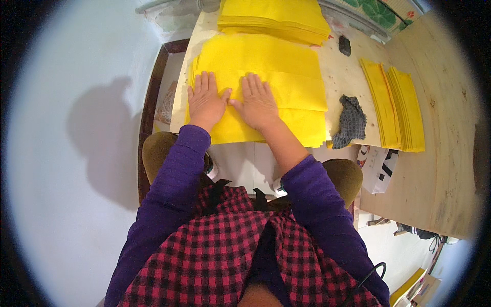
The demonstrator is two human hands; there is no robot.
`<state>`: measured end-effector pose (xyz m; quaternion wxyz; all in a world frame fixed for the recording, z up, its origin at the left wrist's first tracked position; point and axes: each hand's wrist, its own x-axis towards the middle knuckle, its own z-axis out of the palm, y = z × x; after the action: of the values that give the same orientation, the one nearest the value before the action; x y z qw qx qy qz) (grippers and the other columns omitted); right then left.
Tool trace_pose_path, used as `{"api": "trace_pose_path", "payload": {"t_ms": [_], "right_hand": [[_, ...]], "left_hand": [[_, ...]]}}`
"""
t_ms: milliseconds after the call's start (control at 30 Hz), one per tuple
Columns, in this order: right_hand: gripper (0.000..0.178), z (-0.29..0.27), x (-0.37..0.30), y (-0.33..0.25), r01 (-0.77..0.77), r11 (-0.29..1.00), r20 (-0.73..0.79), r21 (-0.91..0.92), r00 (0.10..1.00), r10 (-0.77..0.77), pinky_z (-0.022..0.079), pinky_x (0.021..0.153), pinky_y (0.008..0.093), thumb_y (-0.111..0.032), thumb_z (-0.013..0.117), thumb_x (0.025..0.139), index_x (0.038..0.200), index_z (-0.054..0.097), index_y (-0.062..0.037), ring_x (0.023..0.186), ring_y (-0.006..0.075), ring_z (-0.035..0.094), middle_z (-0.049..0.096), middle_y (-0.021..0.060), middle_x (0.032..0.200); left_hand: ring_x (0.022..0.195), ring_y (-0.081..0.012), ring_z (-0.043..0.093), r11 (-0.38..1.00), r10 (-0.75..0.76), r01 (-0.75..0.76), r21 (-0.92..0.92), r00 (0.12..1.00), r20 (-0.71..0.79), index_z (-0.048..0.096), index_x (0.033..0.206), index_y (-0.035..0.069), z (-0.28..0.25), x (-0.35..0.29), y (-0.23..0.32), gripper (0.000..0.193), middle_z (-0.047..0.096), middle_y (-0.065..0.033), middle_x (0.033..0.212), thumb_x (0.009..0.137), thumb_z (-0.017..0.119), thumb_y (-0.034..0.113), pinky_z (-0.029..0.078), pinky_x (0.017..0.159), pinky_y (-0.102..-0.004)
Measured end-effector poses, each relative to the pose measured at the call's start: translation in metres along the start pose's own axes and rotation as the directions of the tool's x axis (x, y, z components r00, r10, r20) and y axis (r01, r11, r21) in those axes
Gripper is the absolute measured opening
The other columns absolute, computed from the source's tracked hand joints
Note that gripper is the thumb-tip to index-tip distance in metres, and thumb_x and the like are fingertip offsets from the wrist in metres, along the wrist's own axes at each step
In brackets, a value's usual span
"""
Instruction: The person folds yellow fabric sheets on a wooden table, aligning edges and pressing creases by hand. They repeatedly fold, unfold, and restack the sheets, maintaining a neat pile throughout the process.
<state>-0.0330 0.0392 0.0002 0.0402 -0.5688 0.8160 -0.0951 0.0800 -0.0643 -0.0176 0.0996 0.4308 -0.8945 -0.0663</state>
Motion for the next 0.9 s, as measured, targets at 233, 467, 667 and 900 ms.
{"api": "trace_pose_path", "payload": {"t_ms": [233,467,667,900], "right_hand": [[0.077,-0.009,-0.045,0.092,-0.268,0.956,-0.061,-0.118,0.963,0.262,0.013,0.116,0.0442,-0.053,0.04,0.093,0.146,0.024,0.0014,0.144,0.0293,0.016,0.021,0.0186,0.154],[0.07,-0.019,-0.067,0.119,-0.348,0.926,-0.137,-0.146,0.934,0.33,0.015,0.115,0.0461,-0.046,0.044,0.093,0.143,0.029,0.0009,0.142,0.0317,0.019,0.026,0.0211,0.151],[0.048,-0.04,-0.094,0.1,-0.214,0.753,-0.166,0.622,0.904,0.394,0.042,0.098,0.0405,-0.023,0.049,0.096,0.136,0.038,0.0023,0.117,0.03,0.052,0.051,0.0195,0.131],[0.039,-0.052,-0.114,0.103,-0.218,-0.389,0.396,0.895,0.789,0.47,0.055,0.081,0.0301,-0.02,0.043,0.101,0.12,0.043,0.0136,0.094,0.0243,0.063,0.058,0.0263,0.113]], "left_hand": [[0.144,-0.029,0.015,0.999,0.0,0.0,-0.036,1.0,0.0,0.026,0.146,0.002,0.002,0.001,-0.003,0.072,0.021,-0.0154,0.154,0.094,0.04,0.05,0.009,0.116,-0.0467],[0.144,-0.0302,0.014,0.995,0.013,-0.01,-0.098,0.999,0.036,0.025,0.146,0.002,-0.003,0.002,-0.007,0.072,0.02,-0.0162,0.154,0.094,0.04,0.049,0.009,0.116,-0.0481],[0.144,-0.0315,0.012,0.971,-0.036,0.011,-0.237,0.994,-0.1,0.028,0.145,0.002,-0.013,0.002,-0.011,0.069,0.02,-0.0193,0.154,0.091,0.054,0.037,0.01,0.116,-0.0473],[0.112,-0.0315,0.055,0.454,-0.128,0.118,-0.883,0.99,0.066,0.048,0.124,-0.002,-0.047,-0.031,-0.033,0.04,0.055,-0.0193,0.119,0.091,0.057,0.018,0.048,0.092,-0.0376]]}}
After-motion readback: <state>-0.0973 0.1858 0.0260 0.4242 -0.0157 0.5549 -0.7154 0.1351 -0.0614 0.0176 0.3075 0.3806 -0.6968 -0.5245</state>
